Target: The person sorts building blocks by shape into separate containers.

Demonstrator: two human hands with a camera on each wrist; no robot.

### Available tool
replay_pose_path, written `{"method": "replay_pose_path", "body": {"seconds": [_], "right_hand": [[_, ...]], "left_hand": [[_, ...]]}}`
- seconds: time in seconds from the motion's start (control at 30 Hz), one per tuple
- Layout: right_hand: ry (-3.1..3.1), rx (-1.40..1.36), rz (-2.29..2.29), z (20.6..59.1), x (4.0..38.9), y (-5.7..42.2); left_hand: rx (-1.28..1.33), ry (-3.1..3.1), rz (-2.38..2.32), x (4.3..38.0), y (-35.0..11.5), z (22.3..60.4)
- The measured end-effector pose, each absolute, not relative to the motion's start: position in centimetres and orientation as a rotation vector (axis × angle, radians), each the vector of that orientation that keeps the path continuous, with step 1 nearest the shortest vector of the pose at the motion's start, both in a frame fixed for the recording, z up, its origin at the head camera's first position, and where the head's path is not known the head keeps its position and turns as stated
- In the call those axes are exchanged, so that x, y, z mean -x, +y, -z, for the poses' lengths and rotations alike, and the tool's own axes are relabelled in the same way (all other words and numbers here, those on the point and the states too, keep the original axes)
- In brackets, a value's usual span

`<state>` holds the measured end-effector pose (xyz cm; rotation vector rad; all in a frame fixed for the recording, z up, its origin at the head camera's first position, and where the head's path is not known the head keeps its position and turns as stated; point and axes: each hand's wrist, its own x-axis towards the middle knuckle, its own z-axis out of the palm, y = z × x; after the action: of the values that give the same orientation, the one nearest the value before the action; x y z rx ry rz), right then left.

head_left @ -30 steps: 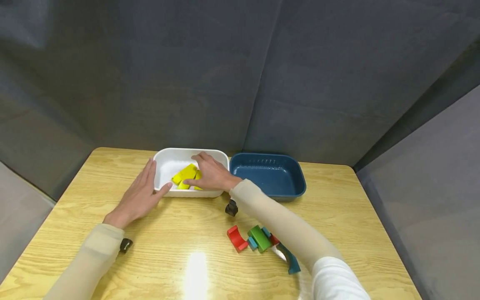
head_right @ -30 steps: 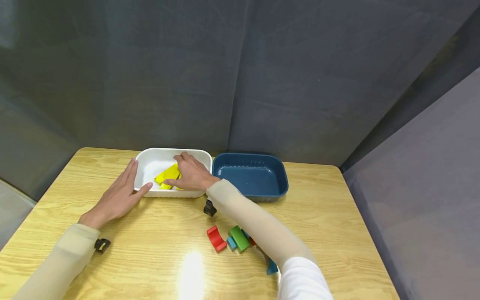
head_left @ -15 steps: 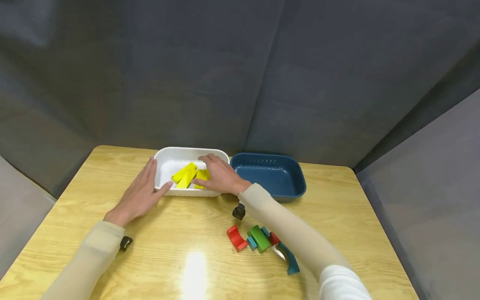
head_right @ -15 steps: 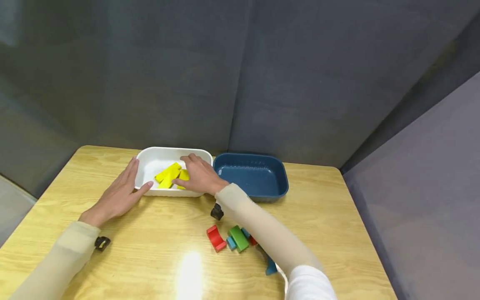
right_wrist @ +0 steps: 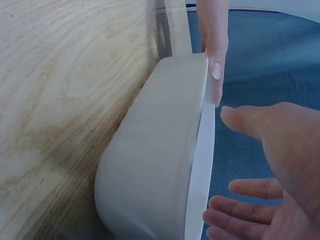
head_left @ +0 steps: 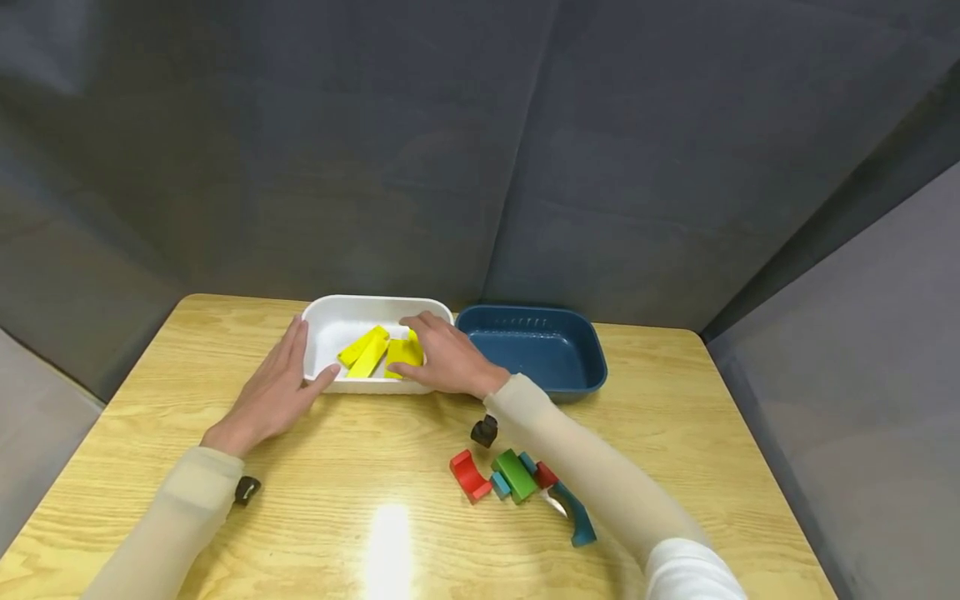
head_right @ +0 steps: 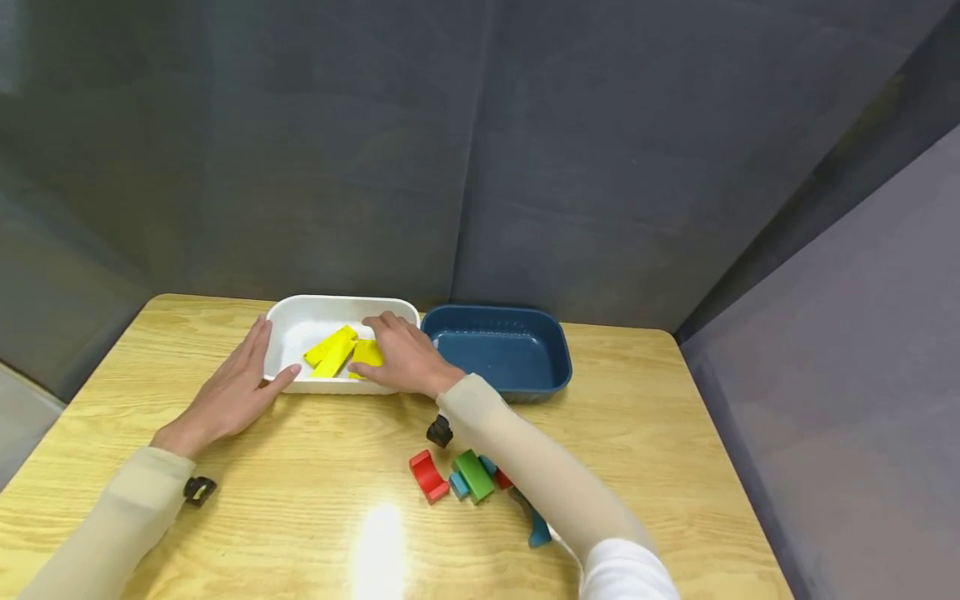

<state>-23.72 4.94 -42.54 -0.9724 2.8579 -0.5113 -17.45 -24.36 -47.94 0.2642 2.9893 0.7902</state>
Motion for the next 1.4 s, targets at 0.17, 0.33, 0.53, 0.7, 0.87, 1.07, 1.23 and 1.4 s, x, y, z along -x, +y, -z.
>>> {"method": "replay_pose_path", "body": {"seconds": [0.17,0.33,0.53,0.7,0.87,1.07,1.23,1.4], "right_hand": [[2.848,0.973,0.514,42.5,23.2,5.6],[2.849,0.977,0.546,42.3,22.8,6.4],[2.852,0.975,0.561,41.9,22.2,7.4],[2.877,0.997,0.554,41.7,21.5,8.1],[2.905,1.038,0.55,41.7,21.0,8.9],[2.951,1.056,0.562,41.7,20.5,10.0],[2.973,1.039,0.561,41.9,19.6,11.3],[2.984,0.965,0.562,42.2,18.6,12.7]], "left_hand": [[-0.266,2.984,-0.793,17.5,-24.4,48.0],[-0.264,2.985,-0.797,17.5,-24.4,48.0],[-0.259,2.982,-0.795,17.5,-24.4,47.9],[-0.255,2.98,-0.796,17.4,-24.4,47.9],[-0.257,2.982,-0.792,17.5,-24.5,47.9],[-0.252,2.982,-0.786,17.5,-24.5,47.9],[-0.248,2.983,-0.787,17.3,-24.5,47.9],[-0.262,2.986,-0.803,17.2,-24.4,47.8]]}}
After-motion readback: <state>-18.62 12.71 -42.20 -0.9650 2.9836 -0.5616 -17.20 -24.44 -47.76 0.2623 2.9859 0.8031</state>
